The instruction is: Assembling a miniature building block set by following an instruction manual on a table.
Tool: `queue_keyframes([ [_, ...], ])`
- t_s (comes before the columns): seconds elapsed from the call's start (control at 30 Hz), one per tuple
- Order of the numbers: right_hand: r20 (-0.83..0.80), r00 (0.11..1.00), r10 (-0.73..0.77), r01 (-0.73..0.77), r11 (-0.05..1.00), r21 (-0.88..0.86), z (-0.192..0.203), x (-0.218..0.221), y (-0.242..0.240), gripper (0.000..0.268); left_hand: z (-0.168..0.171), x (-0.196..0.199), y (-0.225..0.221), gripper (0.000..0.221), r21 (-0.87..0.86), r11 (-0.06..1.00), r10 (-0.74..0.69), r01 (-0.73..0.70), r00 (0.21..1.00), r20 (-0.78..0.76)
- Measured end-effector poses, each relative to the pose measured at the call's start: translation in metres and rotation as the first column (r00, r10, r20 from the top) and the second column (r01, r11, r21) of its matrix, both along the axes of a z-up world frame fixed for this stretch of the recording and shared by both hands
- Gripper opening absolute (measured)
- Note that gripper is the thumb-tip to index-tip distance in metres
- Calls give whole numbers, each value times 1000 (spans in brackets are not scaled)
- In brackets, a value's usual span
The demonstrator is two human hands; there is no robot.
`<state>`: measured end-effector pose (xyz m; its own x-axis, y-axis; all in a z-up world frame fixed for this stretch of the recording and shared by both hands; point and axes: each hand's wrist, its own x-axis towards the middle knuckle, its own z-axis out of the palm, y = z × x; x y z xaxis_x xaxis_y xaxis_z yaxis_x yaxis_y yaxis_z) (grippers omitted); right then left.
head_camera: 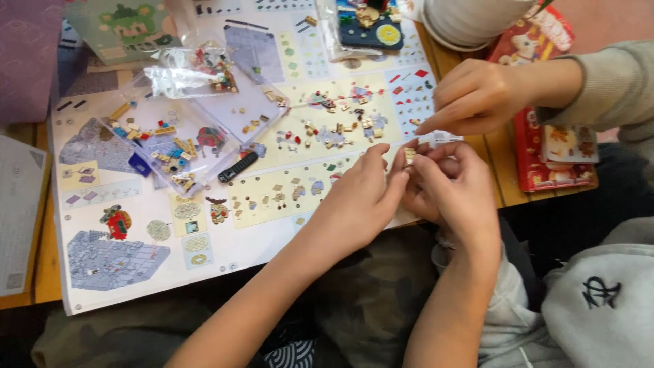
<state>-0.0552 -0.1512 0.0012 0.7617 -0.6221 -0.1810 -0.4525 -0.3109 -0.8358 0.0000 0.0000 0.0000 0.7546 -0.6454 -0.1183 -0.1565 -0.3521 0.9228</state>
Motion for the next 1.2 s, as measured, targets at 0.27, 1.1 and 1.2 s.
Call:
queue_keyframes([
  [0.27,-18,999,-43,44,992,119,10,2,-3,21,-19,15,-33,42,-135,991,-14,0,995,-104],
  [1.1,455,878,146,192,763,-617,23,-29,71,2,16,19,70,37,-54,998,-22,27,996,83],
  [1.2,362,852,378,-111,806,-581,17,-9,101,2,2,17,97,29,25,999,28,-33,982,188],
])
